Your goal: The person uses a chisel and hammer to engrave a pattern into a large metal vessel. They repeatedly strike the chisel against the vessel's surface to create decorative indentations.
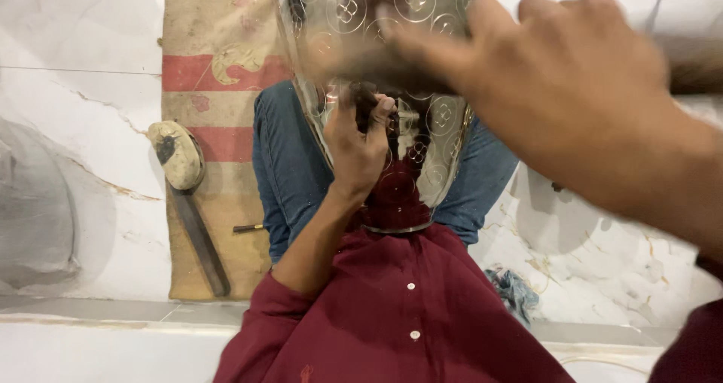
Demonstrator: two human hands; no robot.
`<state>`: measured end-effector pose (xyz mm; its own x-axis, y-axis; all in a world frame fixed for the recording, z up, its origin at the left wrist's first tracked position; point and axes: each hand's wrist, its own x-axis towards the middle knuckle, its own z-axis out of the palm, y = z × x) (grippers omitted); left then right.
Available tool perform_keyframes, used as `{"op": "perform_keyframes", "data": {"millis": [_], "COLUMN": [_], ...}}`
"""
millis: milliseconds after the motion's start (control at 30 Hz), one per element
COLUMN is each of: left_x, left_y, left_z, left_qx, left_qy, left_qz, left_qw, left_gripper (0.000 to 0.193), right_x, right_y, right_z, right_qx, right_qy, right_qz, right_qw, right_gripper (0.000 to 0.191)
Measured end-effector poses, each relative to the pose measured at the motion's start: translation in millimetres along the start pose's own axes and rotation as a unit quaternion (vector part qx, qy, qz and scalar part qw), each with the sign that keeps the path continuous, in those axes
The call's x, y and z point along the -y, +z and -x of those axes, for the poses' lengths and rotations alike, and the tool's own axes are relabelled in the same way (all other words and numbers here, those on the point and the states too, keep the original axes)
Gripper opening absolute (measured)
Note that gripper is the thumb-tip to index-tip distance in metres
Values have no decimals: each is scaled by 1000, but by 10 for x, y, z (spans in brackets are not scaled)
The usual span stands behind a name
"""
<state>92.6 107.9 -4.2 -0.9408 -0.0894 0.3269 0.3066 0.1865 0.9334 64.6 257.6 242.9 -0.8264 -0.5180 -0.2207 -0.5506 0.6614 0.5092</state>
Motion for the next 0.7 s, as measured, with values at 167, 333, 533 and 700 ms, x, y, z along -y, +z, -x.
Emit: {"op": "perform_keyframes", "data": {"millis": [167, 333, 533, 700], "left_x": [15, 24, 34, 4], "left_y": [-77, -141, -152, -120], "left_z": [-160, -387, -661, -903], "left_qx": [93, 181, 310, 427], "left_qy": [6, 86, 143, 219], "left_qz": [-39, -39, -46, -7], "left_qw": [995, 979, 939, 877], "left_gripper": [22, 33, 37, 48], "right_x": [-136, -152, 22, 417], "right_y": [413, 630, 1076, 1569], "right_z": [156, 383, 782, 1064], "right_qx": [4, 59, 36, -95], "right_qy": [46, 143, 170, 274], "right_qz": [-133, -165, -120, -315], "right_qw": [990, 974, 978, 903], "right_gripper": [93, 52, 77, 68]}}
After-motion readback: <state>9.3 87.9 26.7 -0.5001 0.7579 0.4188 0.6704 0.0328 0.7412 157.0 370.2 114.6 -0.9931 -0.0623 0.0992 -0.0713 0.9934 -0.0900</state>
